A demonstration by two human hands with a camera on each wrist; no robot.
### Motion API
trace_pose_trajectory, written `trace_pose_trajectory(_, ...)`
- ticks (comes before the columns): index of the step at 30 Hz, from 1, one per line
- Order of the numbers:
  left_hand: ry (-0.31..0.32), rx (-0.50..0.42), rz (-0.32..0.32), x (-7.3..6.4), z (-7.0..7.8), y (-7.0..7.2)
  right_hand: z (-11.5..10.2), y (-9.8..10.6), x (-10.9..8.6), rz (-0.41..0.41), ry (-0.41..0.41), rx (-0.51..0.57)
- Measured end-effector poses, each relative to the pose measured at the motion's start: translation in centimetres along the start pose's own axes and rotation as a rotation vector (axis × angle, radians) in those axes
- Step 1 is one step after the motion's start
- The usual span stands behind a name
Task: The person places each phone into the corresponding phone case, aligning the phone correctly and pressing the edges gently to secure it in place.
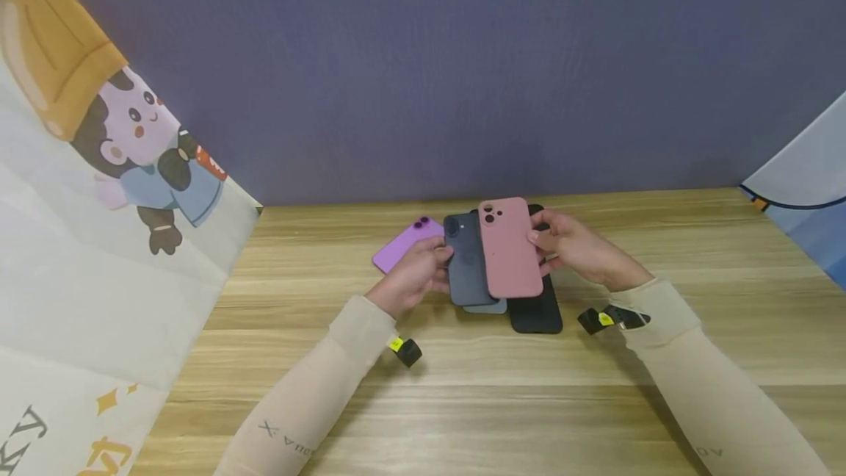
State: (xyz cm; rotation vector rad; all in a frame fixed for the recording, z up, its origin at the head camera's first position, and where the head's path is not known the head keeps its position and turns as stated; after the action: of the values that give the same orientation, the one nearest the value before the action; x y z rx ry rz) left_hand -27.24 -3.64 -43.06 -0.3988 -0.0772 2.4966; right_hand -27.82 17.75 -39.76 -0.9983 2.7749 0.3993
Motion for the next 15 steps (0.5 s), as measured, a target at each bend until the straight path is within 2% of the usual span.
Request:
trace_pose_trajectory(7,0.001,0.014,-0.026,-0.3,-0.3,-0.2,0.1,-0.7,-0.2,0.011,-0.011,-0.002)
trace_pose_trajectory(15,0.005,0.009,-0.018,-0.4,-0.2,-0.3,0.1,-1.1,0.0,-0.003,-0.007,-0.006)
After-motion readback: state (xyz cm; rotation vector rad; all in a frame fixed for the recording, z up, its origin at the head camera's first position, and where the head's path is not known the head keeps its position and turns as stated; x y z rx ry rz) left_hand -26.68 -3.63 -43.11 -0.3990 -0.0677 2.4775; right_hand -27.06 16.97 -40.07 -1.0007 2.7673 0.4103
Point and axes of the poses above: each hand's wrist, its own x-axis towards the middle knuckle, its own y-axis out of the back of the hand, z = x × y, the point moved 8 cm from there along x, towards the middle knuckle, and after that the axes turned 12 degrees about -z, right-handed, at the moved point
